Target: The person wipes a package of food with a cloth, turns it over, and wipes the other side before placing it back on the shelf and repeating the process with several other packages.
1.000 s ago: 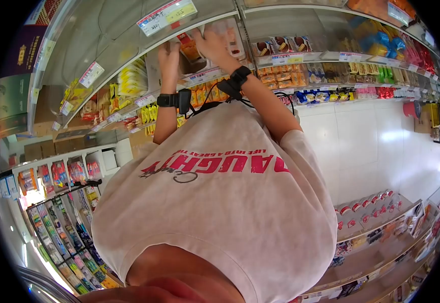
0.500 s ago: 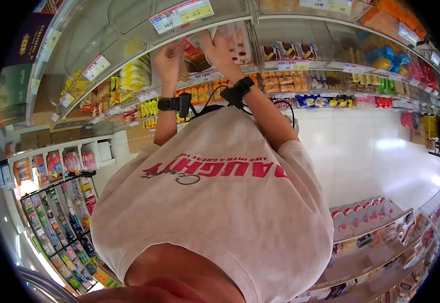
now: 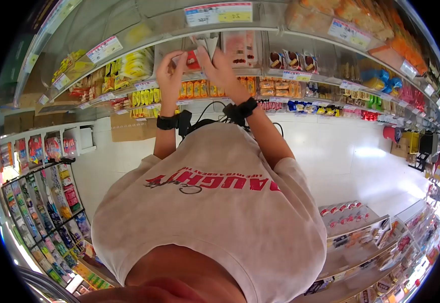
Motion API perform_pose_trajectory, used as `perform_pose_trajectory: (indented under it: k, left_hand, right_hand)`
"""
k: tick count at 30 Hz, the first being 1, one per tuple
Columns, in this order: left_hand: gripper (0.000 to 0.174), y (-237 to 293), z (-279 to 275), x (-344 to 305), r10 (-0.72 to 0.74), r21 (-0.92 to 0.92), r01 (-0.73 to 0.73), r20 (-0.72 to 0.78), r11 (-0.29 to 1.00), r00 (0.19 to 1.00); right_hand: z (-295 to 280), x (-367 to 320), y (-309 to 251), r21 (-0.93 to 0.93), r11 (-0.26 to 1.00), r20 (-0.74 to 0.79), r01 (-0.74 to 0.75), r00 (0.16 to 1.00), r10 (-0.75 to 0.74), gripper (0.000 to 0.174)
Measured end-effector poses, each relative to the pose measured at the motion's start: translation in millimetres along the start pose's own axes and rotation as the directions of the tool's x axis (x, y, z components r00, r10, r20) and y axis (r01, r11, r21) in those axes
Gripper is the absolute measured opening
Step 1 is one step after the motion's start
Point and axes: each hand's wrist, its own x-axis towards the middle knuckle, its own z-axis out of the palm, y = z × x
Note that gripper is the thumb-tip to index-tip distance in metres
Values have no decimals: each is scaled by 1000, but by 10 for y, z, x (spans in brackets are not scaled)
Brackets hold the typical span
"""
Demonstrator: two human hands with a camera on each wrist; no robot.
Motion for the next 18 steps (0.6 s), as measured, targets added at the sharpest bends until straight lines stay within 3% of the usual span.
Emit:
perform_pose_trajectory:
  k: [2,4,5,6,7,9,10,12,13,15,16,18]
  left_hand:
    - [10,50,-65,-58,12,9,-11,-109,1000,994]
    - [10,70,-179,-120,-42,-59,30,-223,998,974]
    - [11,75,-231,-165,-76,-96,51,-276,994,958]
    - [13,195,-239,-157,-119,-303,13,-335,953,935]
    - [14,159,-303,-184,-129,-283,31,-333,959,934]
    - [15,29,-447,-233,-144,-246,63,-328,967,934]
    - [23,-35,-520,-283,-197,-245,133,-258,960,946]
    - [32,50,-487,-368,-107,-65,91,-332,994,937]
    - [37,124,-483,-403,-58,27,73,-360,997,931]
    - [49,78,-507,-541,-165,-163,147,-98,976,981]
    - [53,108,-481,-599,-205,-269,203,23,941,979]
    - [68,-18,-435,-705,-270,-407,373,289,834,918]
  right_hand:
    - [104,-101,-283,67,986,110,-153,983,145,28]
    - [264,-171,-414,81,997,159,-12,987,-2,29]
    - [322,-233,-425,42,998,218,-43,975,32,29]
    - [379,-324,-430,1,997,273,-74,959,71,29]
    - [436,-404,-438,-43,994,324,-101,940,110,29]
    - [543,-507,-277,-157,986,241,-59,966,97,26]
    - [585,-542,-141,-234,971,191,-52,977,99,25]
    - [548,-599,-72,-258,948,104,-186,970,219,19]
    - [565,-572,-135,-230,955,24,-188,980,198,19]
    - [601,-518,-216,-176,968,-138,-179,978,156,20]
    - [609,-525,-381,-189,933,-68,-306,952,299,27]
    - [780,-706,-448,-123,901,-1,-416,908,419,33]
